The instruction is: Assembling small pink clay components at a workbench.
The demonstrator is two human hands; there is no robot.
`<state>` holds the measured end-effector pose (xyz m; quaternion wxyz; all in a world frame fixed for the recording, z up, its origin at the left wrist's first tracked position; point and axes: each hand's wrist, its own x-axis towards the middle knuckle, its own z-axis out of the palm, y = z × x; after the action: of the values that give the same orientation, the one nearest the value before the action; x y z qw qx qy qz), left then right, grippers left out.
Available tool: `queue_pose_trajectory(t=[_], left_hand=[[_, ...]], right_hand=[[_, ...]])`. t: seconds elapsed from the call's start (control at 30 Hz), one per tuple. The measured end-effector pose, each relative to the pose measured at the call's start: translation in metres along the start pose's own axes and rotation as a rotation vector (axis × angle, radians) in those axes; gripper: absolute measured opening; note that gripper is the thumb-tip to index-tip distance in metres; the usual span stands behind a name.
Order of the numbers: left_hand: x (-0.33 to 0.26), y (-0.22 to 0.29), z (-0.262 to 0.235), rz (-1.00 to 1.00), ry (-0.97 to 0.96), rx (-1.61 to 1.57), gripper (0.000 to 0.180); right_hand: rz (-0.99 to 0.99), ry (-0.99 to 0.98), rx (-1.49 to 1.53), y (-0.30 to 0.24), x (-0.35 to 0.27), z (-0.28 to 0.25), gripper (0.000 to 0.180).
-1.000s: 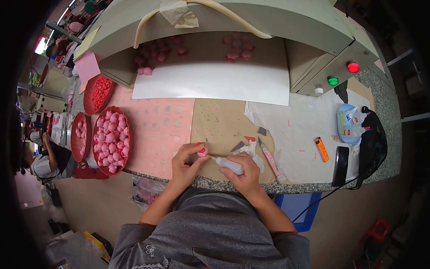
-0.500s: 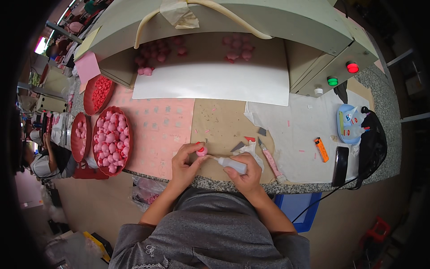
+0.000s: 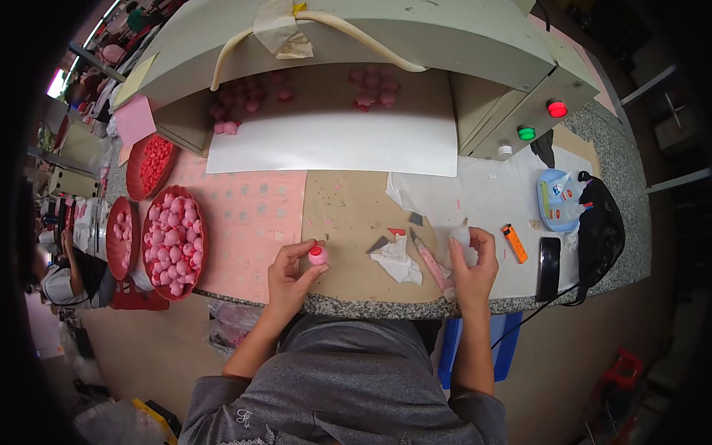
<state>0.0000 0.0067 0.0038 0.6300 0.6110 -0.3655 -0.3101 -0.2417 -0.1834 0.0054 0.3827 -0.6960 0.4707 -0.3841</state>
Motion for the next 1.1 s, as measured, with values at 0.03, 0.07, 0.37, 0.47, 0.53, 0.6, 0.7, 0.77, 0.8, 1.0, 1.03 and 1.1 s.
queue_pose_trajectory(t=[0.03,0.07,0.37,0.47,0.53,0.6,0.7,0.77,0.8,1.0,1.03,1.1], left_hand=[[0.001,0.003,0.001,0.022,-0.023,0.010,0.047],[0.001,0.006,0.000,0.021,-0.024,0.011,0.047],[-0.010,0.021,0.004,-0.189,-0.126,-0.355,0.050],[-0.011,0.015,0.010,-0.253,-0.200,-0.452,0.046],[-0.010,0.015,0.013,-0.270,-0.279,-0.532,0.042],[-0.010,0.017,0.014,-0.337,-0.272,-0.592,0.041],[-0.011,0.016,0.011,-0.389,-0.252,-0.617,0.039],[-0.011,0.015,0.010,-0.376,-0.243,-0.585,0.038],[-0.011,0.016,0.009,-0.375,-0.246,-0.583,0.038],[-0.011,0.012,0.005,-0.356,-0.288,-0.553,0.038],[-0.010,0.011,0.005,-0.352,-0.290,-0.551,0.038],[-0.010,0.009,0.005,-0.358,-0.291,-0.549,0.038]], right_hand=[[0.016,0.054,0.018,0.004,0.002,-0.003,0.030],[0.017,0.054,0.018,0.004,0.004,-0.006,0.030],[-0.303,0.318,0.129,-0.014,-0.042,-0.002,0.013],[0.185,-0.293,0.496,-0.065,-0.059,0.026,0.008],[0.384,-0.627,0.691,-0.071,-0.056,0.046,0.023],[0.430,-0.741,0.765,-0.070,-0.053,0.058,0.028],[0.479,-0.871,0.828,-0.068,-0.049,0.066,0.036],[0.483,-0.914,0.847,-0.068,-0.047,0.068,0.038],[0.486,-0.915,0.847,-0.067,-0.046,0.069,0.038],[0.619,-1.028,0.881,-0.059,-0.041,0.070,0.040],[0.627,-1.034,0.874,-0.058,-0.041,0.071,0.040],[0.638,-1.041,0.869,-0.056,-0.041,0.073,0.041]])
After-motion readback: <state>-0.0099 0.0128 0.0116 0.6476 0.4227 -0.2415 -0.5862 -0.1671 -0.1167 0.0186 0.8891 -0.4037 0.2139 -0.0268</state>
